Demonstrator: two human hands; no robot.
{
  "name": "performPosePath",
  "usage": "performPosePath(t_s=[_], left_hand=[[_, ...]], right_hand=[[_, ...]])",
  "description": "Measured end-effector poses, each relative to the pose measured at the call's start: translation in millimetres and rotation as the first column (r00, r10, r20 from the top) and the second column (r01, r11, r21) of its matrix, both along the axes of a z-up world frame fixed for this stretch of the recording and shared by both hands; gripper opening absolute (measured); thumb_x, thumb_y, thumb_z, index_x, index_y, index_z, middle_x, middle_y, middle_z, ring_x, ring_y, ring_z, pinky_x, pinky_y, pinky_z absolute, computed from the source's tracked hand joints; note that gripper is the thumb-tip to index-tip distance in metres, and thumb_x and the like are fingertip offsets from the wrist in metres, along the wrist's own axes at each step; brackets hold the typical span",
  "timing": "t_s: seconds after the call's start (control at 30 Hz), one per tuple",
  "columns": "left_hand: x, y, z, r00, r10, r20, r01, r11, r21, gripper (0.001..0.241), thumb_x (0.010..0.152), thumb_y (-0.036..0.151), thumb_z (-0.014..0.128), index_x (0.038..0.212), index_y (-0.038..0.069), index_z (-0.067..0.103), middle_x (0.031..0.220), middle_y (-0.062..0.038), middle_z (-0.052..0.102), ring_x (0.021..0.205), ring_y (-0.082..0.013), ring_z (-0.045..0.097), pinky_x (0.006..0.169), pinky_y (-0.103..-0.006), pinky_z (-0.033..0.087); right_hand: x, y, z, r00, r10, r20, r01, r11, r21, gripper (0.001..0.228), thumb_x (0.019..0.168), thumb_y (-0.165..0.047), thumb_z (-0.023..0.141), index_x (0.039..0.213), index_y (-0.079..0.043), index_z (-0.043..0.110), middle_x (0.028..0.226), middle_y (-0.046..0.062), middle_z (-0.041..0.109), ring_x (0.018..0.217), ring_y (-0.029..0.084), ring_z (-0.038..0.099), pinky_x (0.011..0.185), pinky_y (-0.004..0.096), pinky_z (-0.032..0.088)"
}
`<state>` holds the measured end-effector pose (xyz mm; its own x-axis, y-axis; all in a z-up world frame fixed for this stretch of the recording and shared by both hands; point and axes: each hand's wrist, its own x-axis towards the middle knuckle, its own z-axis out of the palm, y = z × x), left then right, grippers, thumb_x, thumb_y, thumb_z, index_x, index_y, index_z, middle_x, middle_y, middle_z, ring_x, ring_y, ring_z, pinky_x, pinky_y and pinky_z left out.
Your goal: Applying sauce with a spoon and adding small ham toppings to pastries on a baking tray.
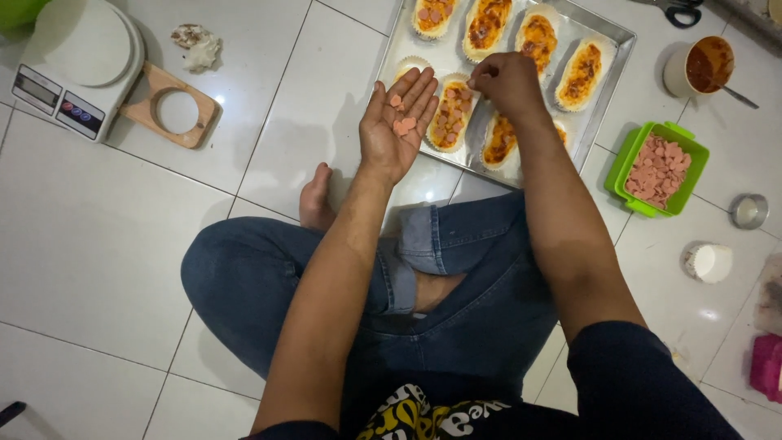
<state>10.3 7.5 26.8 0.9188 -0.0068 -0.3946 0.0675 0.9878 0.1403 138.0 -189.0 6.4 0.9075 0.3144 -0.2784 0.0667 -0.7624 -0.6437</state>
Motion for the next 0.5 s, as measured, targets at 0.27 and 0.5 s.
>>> performPosePath(t_s=[0.27, 0.5], left_hand=[[0, 0, -1, 1.000, 0.000, -0.004, 0.000, 1.000, 0.015, 0.073, 0.102, 0.044, 0.042, 0.151, -0.010, 0.038, 0.156, -0.029, 0.043, 0.150, -0.0362, 0.039, 0.126, -0.0434, 0.033], [1, 1, -1, 1.000, -0.005, -0.008, 0.005, 1.000, 0.007, 0.073, 0.103, 0.043, 0.040, 0.152, -0.010, 0.036, 0.157, -0.029, 0.041, 0.151, -0.0360, 0.038, 0.126, -0.0431, 0.032]], right_hand=[[8, -11, -9, 0.986, -0.012, -0.166, 0.030, 0.994, 0.109, 0.022, 0.093, -0.004, 0.065, 0.112, -0.003, 0.076, 0.086, 0.007, 0.075, 0.077, 0.012, 0.071, 0.073, 0.025, 0.058], [3, -8, 1, 0.999, 0.022, -0.042, -0.017, 0.992, 0.126, 0.018, 0.089, -0.002, 0.075, 0.106, 0.001, 0.077, 0.081, 0.007, 0.073, 0.066, 0.011, 0.069, 0.065, 0.024, 0.056]])
